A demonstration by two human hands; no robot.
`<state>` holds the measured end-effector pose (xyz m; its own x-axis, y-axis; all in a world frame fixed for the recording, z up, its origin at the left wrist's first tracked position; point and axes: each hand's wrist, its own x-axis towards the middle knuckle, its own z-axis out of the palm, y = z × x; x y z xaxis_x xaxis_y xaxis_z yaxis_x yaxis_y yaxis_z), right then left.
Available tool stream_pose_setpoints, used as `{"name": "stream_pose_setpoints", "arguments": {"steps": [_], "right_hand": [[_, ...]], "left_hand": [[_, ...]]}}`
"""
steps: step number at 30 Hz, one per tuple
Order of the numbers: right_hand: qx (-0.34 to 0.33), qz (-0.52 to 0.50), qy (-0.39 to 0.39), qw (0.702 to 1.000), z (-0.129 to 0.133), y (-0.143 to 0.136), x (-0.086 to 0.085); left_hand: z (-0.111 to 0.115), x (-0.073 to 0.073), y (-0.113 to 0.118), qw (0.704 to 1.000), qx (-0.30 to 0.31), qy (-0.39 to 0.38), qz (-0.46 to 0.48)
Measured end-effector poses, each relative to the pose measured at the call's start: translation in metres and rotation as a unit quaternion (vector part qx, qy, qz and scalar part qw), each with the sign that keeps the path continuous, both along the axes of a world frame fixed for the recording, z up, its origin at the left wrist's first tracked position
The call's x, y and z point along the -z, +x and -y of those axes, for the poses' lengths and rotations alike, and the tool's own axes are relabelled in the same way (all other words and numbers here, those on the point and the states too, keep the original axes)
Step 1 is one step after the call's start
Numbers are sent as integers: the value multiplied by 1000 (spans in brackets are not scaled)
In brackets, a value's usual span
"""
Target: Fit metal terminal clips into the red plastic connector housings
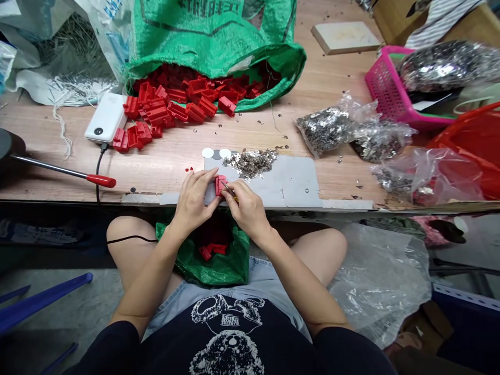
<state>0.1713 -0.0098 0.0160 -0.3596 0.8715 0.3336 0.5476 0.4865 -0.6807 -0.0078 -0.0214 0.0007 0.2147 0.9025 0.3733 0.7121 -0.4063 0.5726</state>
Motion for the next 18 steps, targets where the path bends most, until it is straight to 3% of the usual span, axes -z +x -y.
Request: {"name": "stream_pose_setpoints", "arguments": {"steps": [11, 15, 18], "right_hand": [[1, 64, 2, 998, 2, -1, 0], [-2, -18, -47, 999, 3, 7, -1], [43, -88, -115, 988, 12, 16, -4]], "left_hand": [[-3, 4, -1, 1000, 6, 15, 15], [-4, 4, 1, 1000, -8, 23, 13], [-1, 3, 2, 999, -32, 37, 12]]}}
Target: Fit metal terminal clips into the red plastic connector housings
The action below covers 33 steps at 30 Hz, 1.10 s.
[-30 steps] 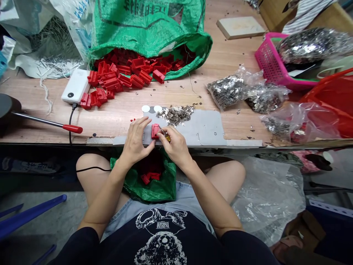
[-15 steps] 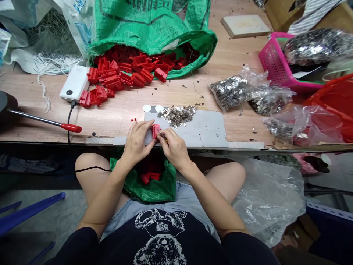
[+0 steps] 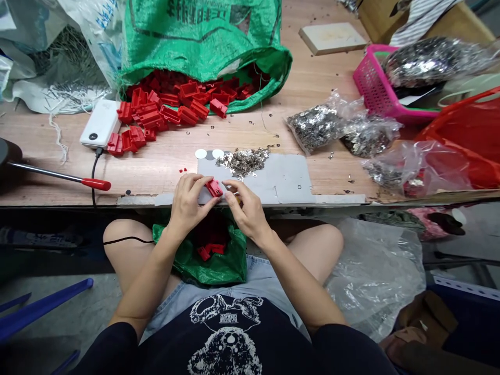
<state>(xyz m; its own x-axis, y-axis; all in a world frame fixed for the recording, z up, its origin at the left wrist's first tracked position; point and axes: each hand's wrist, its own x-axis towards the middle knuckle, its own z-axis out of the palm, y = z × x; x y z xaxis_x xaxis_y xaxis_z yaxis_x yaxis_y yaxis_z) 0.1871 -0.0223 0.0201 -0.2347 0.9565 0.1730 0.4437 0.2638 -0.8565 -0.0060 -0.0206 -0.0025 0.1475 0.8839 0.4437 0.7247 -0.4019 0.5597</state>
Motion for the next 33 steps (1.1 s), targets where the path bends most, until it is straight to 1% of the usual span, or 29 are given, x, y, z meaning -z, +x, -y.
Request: {"name": "stream_pose_setpoints", "arguments": {"steps": [2, 3, 7, 9, 14, 18, 22, 25, 28, 30, 33], "right_hand": [[31, -30, -49, 998, 9, 3, -2], [35, -43, -70, 996, 14, 4, -3], [-6, -77, -137, 987, 24, 0, -4], [-13, -78, -148, 986, 24, -2, -2], [9, -62, -113, 992, 23, -6, 5], [22, -35, -81, 996, 24, -7, 9], [41, 2, -42, 998, 23, -8, 10], [39, 0, -48, 998, 21, -8, 10], [31, -48, -68, 996, 21, -7, 12], [30, -69, -67, 995, 22, -7, 14], [27, -36, -48, 998, 22, -7, 15]], "left_hand": [[1, -1, 0, 1000, 9, 16, 1], [2, -1, 0, 999, 20, 27, 3], [-1, 2, 0, 995, 61, 79, 14], [-2, 5, 1, 994, 68, 81, 32], [-1, 5, 5, 993, 69, 57, 76], [0, 3, 7, 995, 52, 54, 69], [-2, 3, 8, 995, 53, 56, 68], [-3, 3, 8, 994, 53, 63, 69], [-3, 3, 8, 993, 57, 62, 78], [-3, 3, 7, 993, 56, 53, 84], [-3, 3, 6, 994, 54, 39, 82]]}}
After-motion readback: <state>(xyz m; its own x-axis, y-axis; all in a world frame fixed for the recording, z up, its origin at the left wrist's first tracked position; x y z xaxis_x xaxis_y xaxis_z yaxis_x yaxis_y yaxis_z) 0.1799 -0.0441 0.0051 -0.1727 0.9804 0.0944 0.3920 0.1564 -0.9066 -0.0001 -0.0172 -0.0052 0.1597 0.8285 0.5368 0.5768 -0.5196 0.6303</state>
